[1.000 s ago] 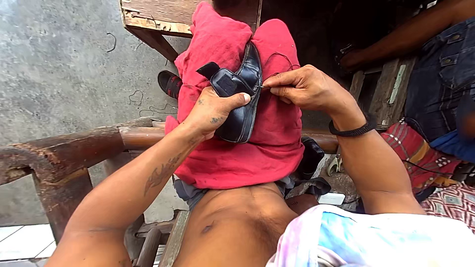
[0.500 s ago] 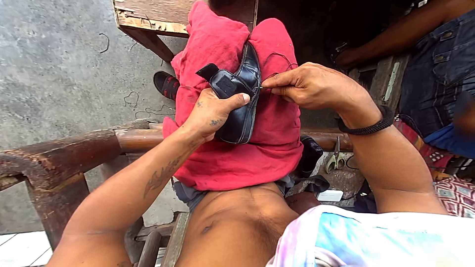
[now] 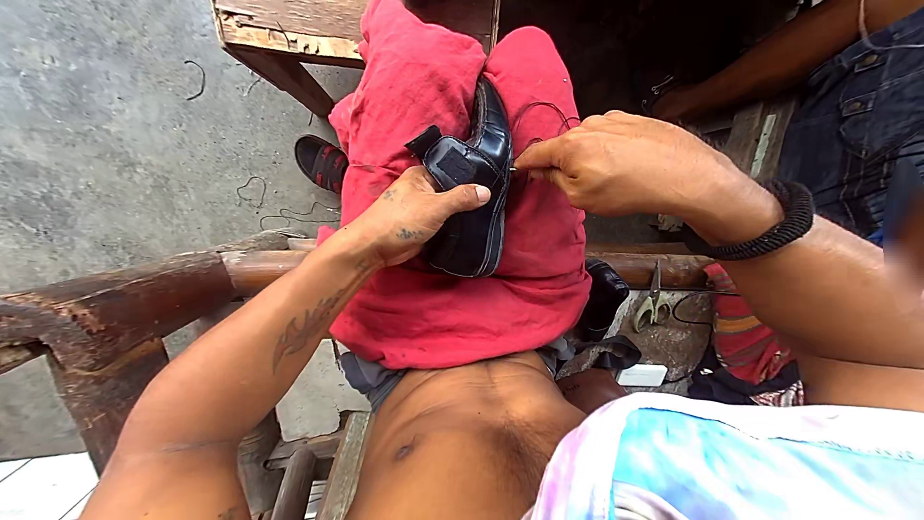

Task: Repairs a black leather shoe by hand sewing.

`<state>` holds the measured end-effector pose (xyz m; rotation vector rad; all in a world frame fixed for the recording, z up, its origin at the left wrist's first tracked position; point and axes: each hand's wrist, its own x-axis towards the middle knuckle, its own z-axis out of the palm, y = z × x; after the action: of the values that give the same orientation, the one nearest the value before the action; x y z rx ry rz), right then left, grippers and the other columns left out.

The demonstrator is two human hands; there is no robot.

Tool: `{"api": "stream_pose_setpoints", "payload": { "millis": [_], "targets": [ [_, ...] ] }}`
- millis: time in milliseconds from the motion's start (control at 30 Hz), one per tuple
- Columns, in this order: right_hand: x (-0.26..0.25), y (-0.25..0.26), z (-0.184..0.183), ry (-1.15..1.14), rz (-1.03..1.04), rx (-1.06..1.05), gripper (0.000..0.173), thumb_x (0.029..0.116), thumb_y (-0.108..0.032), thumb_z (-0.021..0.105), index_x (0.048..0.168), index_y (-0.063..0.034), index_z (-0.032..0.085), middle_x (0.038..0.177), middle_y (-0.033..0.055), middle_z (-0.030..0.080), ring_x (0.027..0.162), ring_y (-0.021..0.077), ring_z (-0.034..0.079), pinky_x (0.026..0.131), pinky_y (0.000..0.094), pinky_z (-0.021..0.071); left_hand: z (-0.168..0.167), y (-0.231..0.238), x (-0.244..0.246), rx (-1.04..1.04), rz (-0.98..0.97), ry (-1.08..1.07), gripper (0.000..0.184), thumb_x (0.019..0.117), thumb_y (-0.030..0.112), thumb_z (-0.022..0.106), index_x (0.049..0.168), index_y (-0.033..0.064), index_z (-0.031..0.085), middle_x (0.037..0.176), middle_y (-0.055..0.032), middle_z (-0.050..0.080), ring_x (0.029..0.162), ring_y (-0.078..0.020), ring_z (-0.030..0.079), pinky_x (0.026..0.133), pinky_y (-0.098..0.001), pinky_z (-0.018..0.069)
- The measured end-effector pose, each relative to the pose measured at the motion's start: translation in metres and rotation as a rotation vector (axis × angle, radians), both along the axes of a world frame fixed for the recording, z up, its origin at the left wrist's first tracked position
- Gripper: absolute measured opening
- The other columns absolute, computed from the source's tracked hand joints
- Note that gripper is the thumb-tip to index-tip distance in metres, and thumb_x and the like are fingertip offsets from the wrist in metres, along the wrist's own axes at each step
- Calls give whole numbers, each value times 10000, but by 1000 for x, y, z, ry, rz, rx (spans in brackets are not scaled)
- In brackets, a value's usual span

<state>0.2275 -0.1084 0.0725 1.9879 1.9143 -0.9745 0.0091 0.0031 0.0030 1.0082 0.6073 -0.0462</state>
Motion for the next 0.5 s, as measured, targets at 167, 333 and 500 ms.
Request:
{"api": "stream_pose_setpoints", "payload": {
  "millis": [167, 333, 500],
  "targets": [
    [-18, 8, -7, -76, 17, 11, 271, 1108, -268, 355, 1036, -132, 578, 741, 87, 580, 778, 331, 647, 652, 528, 478, -2, 1, 6, 17, -25, -16, 178, 954, 65, 686, 1125, 21, 659, 971, -76, 759, 878, -163, 752, 822, -351, 641],
    [-11, 12, -6, -10, -4, -18, 332, 1108, -382, 374, 976, -167, 590, 750, 43, 587, 762, 269, 636, 652, 512, 470, 3, 2, -14, 43, -31, -65, 218, 994, 130, 651, 1189, 34, 655, 1025, -71, 754, 921, -158, 741, 841, -353, 633],
    [43, -8, 13, 199, -240, 262, 289, 1048, -402, 552, 1138, -223, 761, 1028, -24, 743, 889, 91, 689, 830, 430, 573, -12, 32, -145, 415, 257, 6, 171, 1023, 224, 612, 1115, 102, 689, 1148, -60, 747, 1043, -208, 726, 959, -411, 600]
  ]
}}
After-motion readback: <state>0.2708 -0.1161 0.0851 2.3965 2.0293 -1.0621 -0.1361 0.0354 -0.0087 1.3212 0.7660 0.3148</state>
